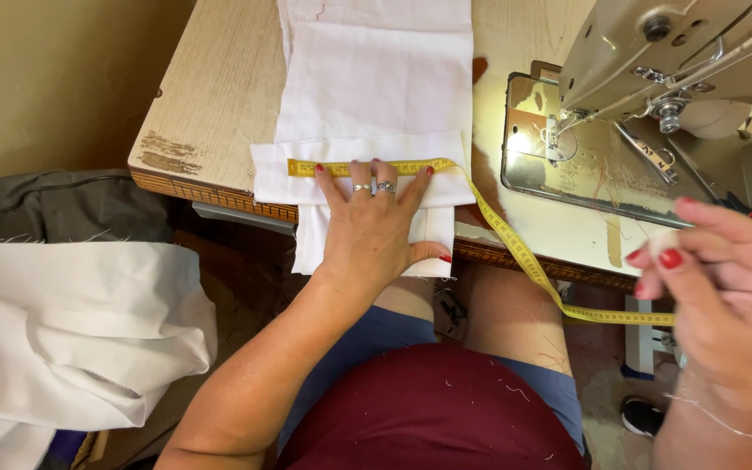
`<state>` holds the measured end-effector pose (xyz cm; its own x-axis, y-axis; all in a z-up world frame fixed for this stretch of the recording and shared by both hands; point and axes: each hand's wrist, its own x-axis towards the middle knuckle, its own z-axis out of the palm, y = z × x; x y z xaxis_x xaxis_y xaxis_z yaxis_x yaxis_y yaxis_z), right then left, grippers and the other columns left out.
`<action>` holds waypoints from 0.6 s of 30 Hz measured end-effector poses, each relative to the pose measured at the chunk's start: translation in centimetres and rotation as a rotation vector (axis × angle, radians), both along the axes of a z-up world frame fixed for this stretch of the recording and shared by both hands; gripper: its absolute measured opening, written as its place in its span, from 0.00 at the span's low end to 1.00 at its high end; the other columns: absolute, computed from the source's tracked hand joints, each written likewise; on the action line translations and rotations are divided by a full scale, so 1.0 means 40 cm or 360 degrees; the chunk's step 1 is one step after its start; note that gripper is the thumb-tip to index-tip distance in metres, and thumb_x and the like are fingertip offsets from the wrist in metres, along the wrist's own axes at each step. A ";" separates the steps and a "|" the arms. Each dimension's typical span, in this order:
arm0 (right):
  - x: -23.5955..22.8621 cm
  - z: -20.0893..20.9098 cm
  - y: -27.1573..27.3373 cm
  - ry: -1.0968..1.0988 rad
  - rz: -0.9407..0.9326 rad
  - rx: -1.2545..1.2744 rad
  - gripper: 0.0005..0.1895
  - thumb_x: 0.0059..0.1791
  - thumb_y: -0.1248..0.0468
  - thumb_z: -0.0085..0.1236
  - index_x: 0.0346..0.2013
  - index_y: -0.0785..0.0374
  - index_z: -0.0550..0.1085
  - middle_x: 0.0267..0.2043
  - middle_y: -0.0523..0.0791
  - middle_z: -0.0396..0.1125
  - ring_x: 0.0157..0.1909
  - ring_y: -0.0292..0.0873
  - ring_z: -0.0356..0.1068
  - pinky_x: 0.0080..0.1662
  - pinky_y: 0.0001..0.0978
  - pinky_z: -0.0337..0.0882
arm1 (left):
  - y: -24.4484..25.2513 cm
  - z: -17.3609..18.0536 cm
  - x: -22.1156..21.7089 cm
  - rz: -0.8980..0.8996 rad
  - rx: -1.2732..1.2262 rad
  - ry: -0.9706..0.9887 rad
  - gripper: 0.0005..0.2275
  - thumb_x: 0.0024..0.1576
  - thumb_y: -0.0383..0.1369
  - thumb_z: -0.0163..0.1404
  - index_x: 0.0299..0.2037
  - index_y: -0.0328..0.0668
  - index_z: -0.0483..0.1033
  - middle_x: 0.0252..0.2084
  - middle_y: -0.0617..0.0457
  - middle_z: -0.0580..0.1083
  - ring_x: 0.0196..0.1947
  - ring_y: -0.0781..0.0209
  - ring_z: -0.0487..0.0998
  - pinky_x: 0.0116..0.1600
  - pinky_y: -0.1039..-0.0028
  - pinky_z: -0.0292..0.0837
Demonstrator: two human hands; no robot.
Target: Measuring and folding white fabric components using a tape measure at a sewing workstation.
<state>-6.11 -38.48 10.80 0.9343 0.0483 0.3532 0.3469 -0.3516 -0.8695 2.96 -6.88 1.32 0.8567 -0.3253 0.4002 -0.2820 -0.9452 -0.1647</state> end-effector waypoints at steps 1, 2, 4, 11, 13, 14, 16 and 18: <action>0.019 -0.030 0.004 0.0000 0.0004 -0.0001 0.22 0.59 0.74 0.46 0.69 0.66 0.63 0.45 0.49 0.72 0.34 0.37 0.73 0.47 0.26 0.80 | 0.000 0.002 -0.003 0.0004 -0.0001 0.0000 0.49 0.42 0.83 0.36 0.70 0.67 0.63 0.58 0.43 0.70 0.57 0.37 0.67 0.57 0.26 0.59; 0.041 -0.061 0.007 -0.0046 0.0103 -0.0086 0.15 0.58 0.77 0.44 0.59 0.67 0.69 0.40 0.48 0.71 0.31 0.36 0.70 0.43 0.24 0.77 | 0.001 0.005 -0.004 0.0004 0.0001 -0.0018 0.49 0.42 0.83 0.35 0.70 0.67 0.64 0.58 0.43 0.70 0.56 0.38 0.68 0.57 0.27 0.60; 0.076 -0.101 0.037 -0.0090 0.0202 -0.0169 0.13 0.58 0.79 0.42 0.49 0.68 0.75 0.35 0.48 0.70 0.28 0.35 0.67 0.39 0.22 0.74 | 0.001 0.006 -0.005 0.0005 0.0004 -0.0034 0.49 0.42 0.83 0.35 0.69 0.66 0.65 0.57 0.43 0.70 0.55 0.38 0.68 0.57 0.28 0.60; 0.183 -0.185 0.188 -0.0429 -0.0091 -0.0991 0.19 0.49 0.66 0.66 0.56 0.59 0.79 0.41 0.49 0.69 0.43 0.51 0.70 0.45 0.42 0.75 | 0.007 0.054 -0.020 -0.0128 -0.0267 0.0402 0.42 0.50 0.72 0.38 0.70 0.56 0.66 0.58 0.34 0.68 0.63 0.29 0.63 0.61 0.19 0.45; 0.223 -0.208 0.179 -0.0554 -0.0150 -0.1161 0.18 0.50 0.65 0.66 0.55 0.58 0.79 0.40 0.46 0.69 0.44 0.49 0.69 0.47 0.42 0.74 | 0.008 0.051 -0.009 -0.0143 -0.0278 0.0324 0.42 0.50 0.72 0.38 0.69 0.56 0.67 0.57 0.34 0.69 0.62 0.28 0.63 0.60 0.18 0.44; 0.233 -0.217 0.166 -0.0550 -0.0178 -0.1229 0.14 0.52 0.66 0.63 0.53 0.57 0.80 0.37 0.45 0.69 0.42 0.47 0.69 0.45 0.39 0.74 | 0.007 0.046 -0.010 -0.0145 -0.0273 0.0294 0.42 0.50 0.72 0.38 0.69 0.56 0.67 0.57 0.33 0.68 0.62 0.28 0.63 0.60 0.19 0.45; 0.247 -0.224 0.145 -0.0535 -0.0213 -0.1299 0.12 0.54 0.67 0.59 0.52 0.55 0.81 0.35 0.44 0.68 0.41 0.46 0.69 0.43 0.37 0.74 | 0.007 0.039 -0.015 -0.0156 -0.0266 0.0270 0.42 0.50 0.71 0.39 0.69 0.56 0.67 0.57 0.33 0.68 0.62 0.28 0.63 0.61 0.19 0.46; 0.270 -0.207 0.125 -0.0806 -0.0282 -0.1549 0.11 0.55 0.67 0.60 0.51 0.52 0.81 0.35 0.41 0.67 0.41 0.45 0.68 0.44 0.35 0.73 | 0.008 0.044 -0.012 -0.0144 -0.0287 0.0258 0.42 0.50 0.72 0.37 0.69 0.56 0.67 0.57 0.33 0.69 0.62 0.29 0.64 0.61 0.19 0.45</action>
